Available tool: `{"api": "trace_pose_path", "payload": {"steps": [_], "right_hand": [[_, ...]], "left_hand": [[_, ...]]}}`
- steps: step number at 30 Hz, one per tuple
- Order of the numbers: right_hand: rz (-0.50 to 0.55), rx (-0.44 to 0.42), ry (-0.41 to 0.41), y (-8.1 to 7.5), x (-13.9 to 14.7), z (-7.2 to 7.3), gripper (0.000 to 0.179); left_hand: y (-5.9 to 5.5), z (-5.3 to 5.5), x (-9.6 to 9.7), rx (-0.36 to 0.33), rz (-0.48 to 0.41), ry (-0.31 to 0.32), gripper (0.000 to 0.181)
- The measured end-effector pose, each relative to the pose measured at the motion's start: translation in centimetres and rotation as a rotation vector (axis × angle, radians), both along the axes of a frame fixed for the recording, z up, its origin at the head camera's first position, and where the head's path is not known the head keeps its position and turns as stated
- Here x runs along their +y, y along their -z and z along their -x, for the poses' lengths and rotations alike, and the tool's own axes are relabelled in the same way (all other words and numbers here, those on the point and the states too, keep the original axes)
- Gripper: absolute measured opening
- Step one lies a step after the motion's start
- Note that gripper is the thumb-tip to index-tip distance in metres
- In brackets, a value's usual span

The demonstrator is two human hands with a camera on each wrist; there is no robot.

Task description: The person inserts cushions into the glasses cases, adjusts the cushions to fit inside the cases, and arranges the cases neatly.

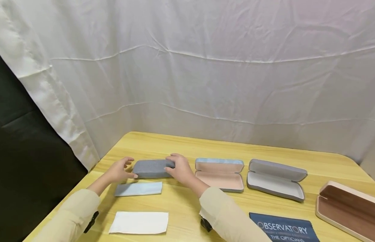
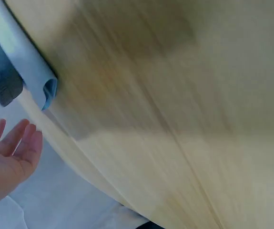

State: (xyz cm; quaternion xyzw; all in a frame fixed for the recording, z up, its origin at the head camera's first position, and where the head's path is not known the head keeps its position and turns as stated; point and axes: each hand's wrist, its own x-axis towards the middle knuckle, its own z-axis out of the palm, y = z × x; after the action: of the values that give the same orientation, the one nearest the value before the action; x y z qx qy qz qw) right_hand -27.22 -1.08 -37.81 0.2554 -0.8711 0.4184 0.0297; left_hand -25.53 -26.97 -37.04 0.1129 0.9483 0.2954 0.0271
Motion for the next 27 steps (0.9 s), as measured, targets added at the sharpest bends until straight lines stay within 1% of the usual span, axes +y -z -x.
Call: {"api": "trace_pose_path", "payload": {"steps": [2, 4, 7, 9, 13, 15, 17, 21, 24, 27], "right_hand": [[0.015, 0.055, 0.0, -0.1, -0.3, -0.6, 0.037], [0.013, 0.102, -0.019, 0.0, -0.5, -1.2, 0.034], [-0.017, 0.125, -0.055, 0.3, -0.6, -2.1, 0.033], [-0.033, 0.121, -0.082, 0.6, -0.6, -2.6, 0.032], [-0.065, 0.063, -0.117, 1.1, -0.6, -3.3, 0.033], [-0.071, 0.012, -0.134, 1.4, -0.5, -3.4, 0.035], [-0.088, -0.045, -0.141, 1.5, -0.6, -3.6, 0.038], [-0.149, -0.131, -0.138, 1.4, -0.9, -4.0, 0.045], [-0.203, -0.156, -0.126, 1.1, -1.2, -4.1, 0.048], [-0.215, -0.163, -0.124, 0.9, -1.7, -4.0, 0.047]], "left_hand": [[-0.2, -0.4, -0.2, 0.045, 0.016, -0.005, 0.067], [-0.3, -0.9, -0.4, 0.075, 0.002, -0.016, 0.061], [-0.2, -1.6, -0.7, 0.108, -0.022, -0.026, 0.056], [0.0, -2.1, -0.9, 0.126, -0.04, -0.021, 0.051], [0.4, -2.9, -1.1, 0.158, -0.042, 0.007, 0.045], [0.6, -3.2, -1.1, 0.16, -0.034, 0.016, 0.043], [0.9, -3.4, -1.1, 0.149, -0.028, 0.012, 0.041], [1.2, -3.5, -1.3, 0.119, -0.016, 0.011, 0.039], [1.3, -3.6, -1.4, 0.095, -0.015, 0.012, 0.038], [1.4, -3.7, -1.5, 0.082, -0.007, 0.003, 0.038]]}}
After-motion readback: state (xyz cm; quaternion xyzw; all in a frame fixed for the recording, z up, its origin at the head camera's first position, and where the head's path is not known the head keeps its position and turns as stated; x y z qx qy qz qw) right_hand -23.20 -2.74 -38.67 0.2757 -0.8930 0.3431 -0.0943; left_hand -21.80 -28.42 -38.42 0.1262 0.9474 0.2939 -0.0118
